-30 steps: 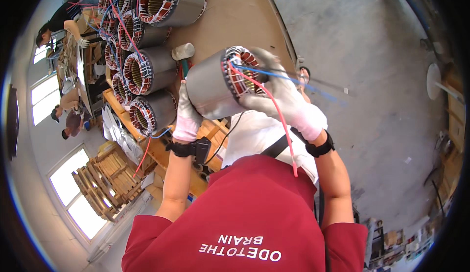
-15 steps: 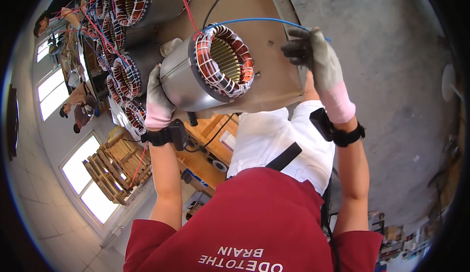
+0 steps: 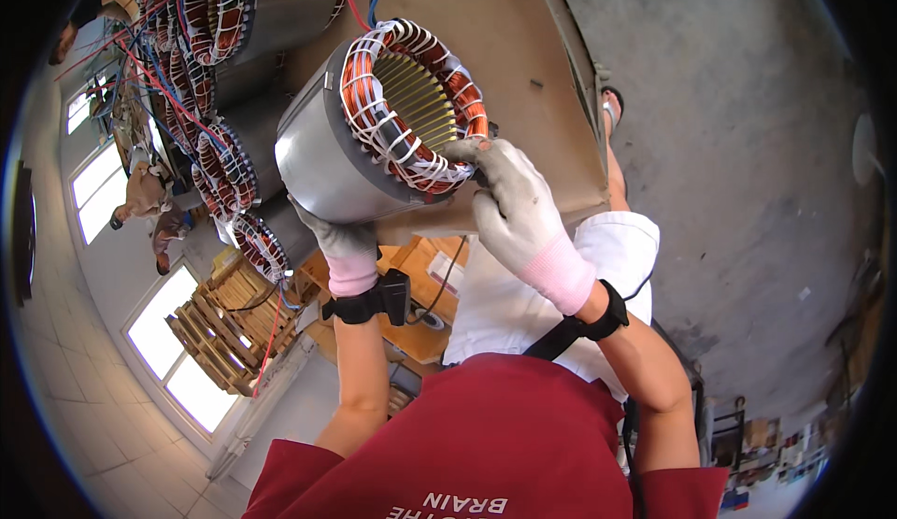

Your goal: Inspecting and organizing electric motor stators on a workbench in a fabrication shop.

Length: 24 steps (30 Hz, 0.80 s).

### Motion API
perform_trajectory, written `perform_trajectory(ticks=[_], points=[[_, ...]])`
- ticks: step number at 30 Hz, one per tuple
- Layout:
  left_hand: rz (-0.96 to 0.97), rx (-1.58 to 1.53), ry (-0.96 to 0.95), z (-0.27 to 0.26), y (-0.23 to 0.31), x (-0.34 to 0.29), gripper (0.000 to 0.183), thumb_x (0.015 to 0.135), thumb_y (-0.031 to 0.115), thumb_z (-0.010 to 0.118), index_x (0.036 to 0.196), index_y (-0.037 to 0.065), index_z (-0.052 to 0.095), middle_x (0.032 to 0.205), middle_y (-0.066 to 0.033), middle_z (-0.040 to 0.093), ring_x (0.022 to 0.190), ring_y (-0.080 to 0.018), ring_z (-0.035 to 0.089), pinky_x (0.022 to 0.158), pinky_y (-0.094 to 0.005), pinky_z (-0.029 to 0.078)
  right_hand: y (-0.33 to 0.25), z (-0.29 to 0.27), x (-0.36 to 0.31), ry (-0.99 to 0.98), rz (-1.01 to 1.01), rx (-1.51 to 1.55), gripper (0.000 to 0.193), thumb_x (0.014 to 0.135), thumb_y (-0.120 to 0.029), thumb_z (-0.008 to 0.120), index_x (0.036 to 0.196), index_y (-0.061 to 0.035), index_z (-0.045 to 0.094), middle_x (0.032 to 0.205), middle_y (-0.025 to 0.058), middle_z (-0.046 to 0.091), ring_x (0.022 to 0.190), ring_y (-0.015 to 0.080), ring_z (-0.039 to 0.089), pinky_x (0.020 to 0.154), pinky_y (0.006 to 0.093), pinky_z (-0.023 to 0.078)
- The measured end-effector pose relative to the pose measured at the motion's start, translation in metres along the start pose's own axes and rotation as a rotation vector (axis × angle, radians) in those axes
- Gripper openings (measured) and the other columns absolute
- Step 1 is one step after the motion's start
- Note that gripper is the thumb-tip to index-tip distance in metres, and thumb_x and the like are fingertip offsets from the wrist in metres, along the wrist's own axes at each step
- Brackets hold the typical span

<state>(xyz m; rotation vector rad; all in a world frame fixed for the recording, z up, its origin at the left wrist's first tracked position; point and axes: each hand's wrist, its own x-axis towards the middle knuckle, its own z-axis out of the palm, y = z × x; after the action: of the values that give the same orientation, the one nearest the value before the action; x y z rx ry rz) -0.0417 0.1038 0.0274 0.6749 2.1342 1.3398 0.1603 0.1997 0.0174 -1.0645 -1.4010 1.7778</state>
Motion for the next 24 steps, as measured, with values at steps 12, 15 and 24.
perform_trajectory(ticks=[12, 15, 24], points=[[-0.558, -0.362, -0.004, 0.007, 0.055, -0.043, 0.055, 0.087, 0.049, 0.044, 0.129, 0.014, 0.038, 0.128, -0.0014, 0.043, 0.117, -0.0193, 0.041, 0.101, -0.0386, 0.031, -0.033, -0.028, -0.045, -0.067, 0.239, 0.002, 0.036, 0.07, 0.008, 0.043, 0.102, -0.0009, 0.056, 0.077, 0.0135, 0.055, 0.071, 0.0275, 0.053, 0.067, 0.0334, 0.043], [-0.436, 0.042, -0.088, -0.007, 0.058, -0.029, 0.057, 0.089, 0.049, 0.04, 0.133, 0.015, 0.029, 0.128, -0.0045, 0.04, 0.118, -0.0183, 0.038, 0.1, -0.0373, 0.032, -0.023, -0.028, -0.038, -0.018, 0.194, 0.008, 0.036, 0.071, 0.008, 0.042, 0.104, -0.0007, 0.056, 0.077, 0.0141, 0.055, 0.068, 0.0278, 0.054, 0.064, 0.0328, 0.044], [-0.207, -0.235, -0.072, -0.003, 0.019, -0.028, 0.083, 0.075, 0.071, 0.039, 0.134, 0.013, 0.028, 0.134, -0.0061, 0.032, 0.122, -0.024, 0.033, 0.102, -0.0434, 0.027, -0.013, -0.018, -0.001, -0.044, 0.181, -0.098, 0.04, 0.065, 0.005, 0.046, 0.103, -0.0051, 0.056, 0.076, 0.0129, 0.046, 0.064, 0.0276, 0.05, 0.06, 0.0352, 0.043]])
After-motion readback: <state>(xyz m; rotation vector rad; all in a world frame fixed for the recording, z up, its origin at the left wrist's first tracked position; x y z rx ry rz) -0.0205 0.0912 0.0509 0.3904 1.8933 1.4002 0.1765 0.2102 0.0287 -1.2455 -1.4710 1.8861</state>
